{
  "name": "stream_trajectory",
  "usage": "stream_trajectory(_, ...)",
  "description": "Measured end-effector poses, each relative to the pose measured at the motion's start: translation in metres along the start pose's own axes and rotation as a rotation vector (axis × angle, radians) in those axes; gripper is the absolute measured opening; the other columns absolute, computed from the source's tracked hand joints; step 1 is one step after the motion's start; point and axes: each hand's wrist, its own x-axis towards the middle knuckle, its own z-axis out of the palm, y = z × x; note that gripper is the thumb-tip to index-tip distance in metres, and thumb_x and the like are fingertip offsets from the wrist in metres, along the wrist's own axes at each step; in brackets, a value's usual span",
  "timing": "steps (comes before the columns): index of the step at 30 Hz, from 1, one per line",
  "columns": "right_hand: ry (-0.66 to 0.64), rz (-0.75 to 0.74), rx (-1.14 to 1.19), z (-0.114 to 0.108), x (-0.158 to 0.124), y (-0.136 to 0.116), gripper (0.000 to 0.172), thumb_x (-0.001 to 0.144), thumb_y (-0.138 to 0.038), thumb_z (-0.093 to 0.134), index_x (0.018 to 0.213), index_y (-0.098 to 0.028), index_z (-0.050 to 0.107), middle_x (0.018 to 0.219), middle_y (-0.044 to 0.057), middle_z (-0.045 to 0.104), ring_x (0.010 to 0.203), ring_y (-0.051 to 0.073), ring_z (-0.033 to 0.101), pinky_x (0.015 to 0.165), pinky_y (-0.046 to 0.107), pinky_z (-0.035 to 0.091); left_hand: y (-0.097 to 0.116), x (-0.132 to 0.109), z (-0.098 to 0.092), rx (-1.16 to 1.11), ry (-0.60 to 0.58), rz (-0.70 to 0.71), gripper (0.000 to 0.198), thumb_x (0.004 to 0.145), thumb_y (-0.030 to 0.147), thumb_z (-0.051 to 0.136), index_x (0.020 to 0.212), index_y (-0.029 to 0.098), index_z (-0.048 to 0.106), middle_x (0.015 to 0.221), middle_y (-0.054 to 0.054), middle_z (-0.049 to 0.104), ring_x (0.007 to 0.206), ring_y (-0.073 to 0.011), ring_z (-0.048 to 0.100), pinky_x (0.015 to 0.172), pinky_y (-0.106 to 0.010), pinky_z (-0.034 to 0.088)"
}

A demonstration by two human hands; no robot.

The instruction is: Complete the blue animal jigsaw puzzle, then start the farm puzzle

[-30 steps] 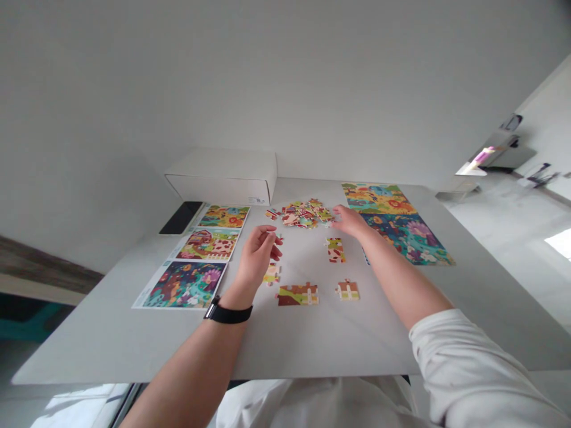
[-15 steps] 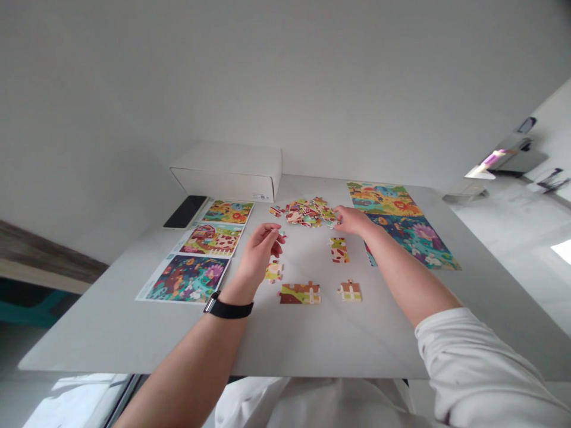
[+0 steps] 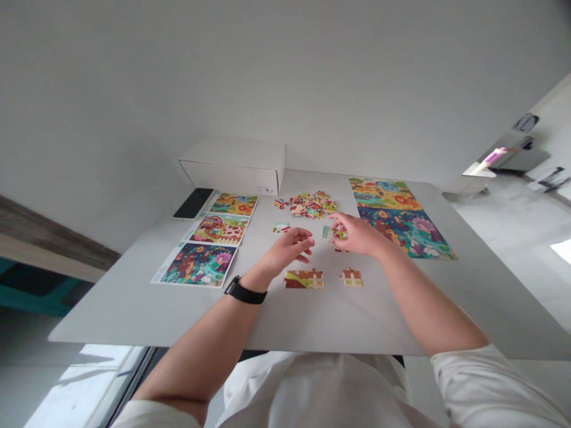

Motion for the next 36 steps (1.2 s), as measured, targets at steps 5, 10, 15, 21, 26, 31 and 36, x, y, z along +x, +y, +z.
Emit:
stream_trajectory(5, 0.093, -0.085, 0.061, 0.025, -0.018, -0.029, 0.068, 0.084, -0.022, 0.080, 0.149, -0.027, 0.059, 0.124, 0.009, 0.076, 0.106, 0.026, 0.074, 0.093, 0.037, 0.060, -0.018, 0.003, 0.013, 0.006, -0.056, -0.029, 0.051, 0.081, 0.051, 0.094, 0.103, 0.018, 0.063, 0.092, -0.003, 0.071, 0.078, -0.0160, 0.075, 0.065, -0.030, 0.067)
stream_trajectory(10, 0.167, -0.145, 0.121, 0.037, -0.023, -0.026, 0.054, 0.091, -0.021, 0.073, 0.143, -0.026, 0.062, 0.124, 0.010, 0.073, 0.102, 0.025, 0.073, 0.096, 0.041, 0.061, -0.023, 0.011, 0.008, 0.019, 0.053, 0.004, 0.042, 0.085, 0.043, 0.092, 0.100, 0.017, 0.064, 0.083, -0.001, 0.072, 0.069, -0.0134, 0.073, 0.063, -0.027, 0.065)
stream_trajectory(15, 0.179, -0.153, 0.205, 0.044, -0.023, -0.015, 0.062, 0.091, -0.010, 0.062, 0.150, -0.027, 0.058, 0.120, 0.008, 0.073, 0.093, 0.021, 0.073, 0.095, 0.039, 0.061, -0.023, 0.019, -0.002, 0.025, 0.183, 0.049, 0.044, 0.081, 0.039, 0.095, 0.103, 0.015, 0.066, 0.070, 0.003, 0.068, 0.059, -0.0115, 0.069, 0.061, -0.026, 0.064)
stream_trajectory(21, 0.212, -0.261, 0.213, 0.039, -0.023, -0.014, 0.048, 0.092, -0.016, 0.068, 0.139, -0.028, 0.065, 0.143, 0.011, 0.067, 0.131, 0.028, 0.068, 0.113, 0.046, 0.057, -0.024, 0.019, -0.005, 0.139, 0.175, 0.143, 0.045, 0.079, 0.045, 0.094, 0.105, 0.015, 0.074, 0.069, 0.002, 0.068, 0.060, -0.0114, 0.068, 0.062, -0.026, 0.063)
stream_trajectory(26, 0.189, -0.276, 0.224, 0.033, -0.025, -0.019, 0.020, 0.095, -0.017, 0.067, 0.112, -0.029, 0.068, 0.138, 0.009, 0.072, 0.132, 0.027, 0.068, 0.118, 0.048, 0.053, -0.019, 0.016, -0.006, 0.261, 0.174, 0.204, 0.042, 0.085, 0.046, 0.087, 0.113, 0.016, 0.078, 0.076, 0.000, 0.072, 0.065, -0.0129, 0.069, 0.068, -0.028, 0.064)
stream_trajectory(31, 0.228, -0.225, 0.221, 0.033, -0.024, -0.018, 0.016, 0.095, -0.020, 0.070, 0.107, -0.028, 0.066, 0.136, 0.009, 0.073, 0.130, 0.028, 0.069, 0.113, 0.045, 0.055, -0.011, 0.011, -0.010, 0.433, 0.238, 0.366, 0.056, 0.079, 0.034, 0.093, 0.130, 0.021, 0.073, 0.119, -0.010, 0.078, 0.097, -0.0181, 0.075, 0.081, -0.027, 0.063)
stream_trajectory(36, 0.226, -0.192, 0.248, 0.034, -0.024, -0.015, 0.014, 0.095, -0.021, 0.069, 0.107, -0.028, 0.065, 0.137, 0.009, 0.073, 0.120, 0.025, 0.072, 0.101, 0.039, 0.059, -0.012, 0.008, -0.011, 0.470, 0.175, 0.422, 0.059, 0.079, 0.027, 0.091, 0.134, 0.024, 0.070, 0.143, -0.014, 0.071, 0.117, -0.0231, 0.072, 0.084, -0.029, 0.064)
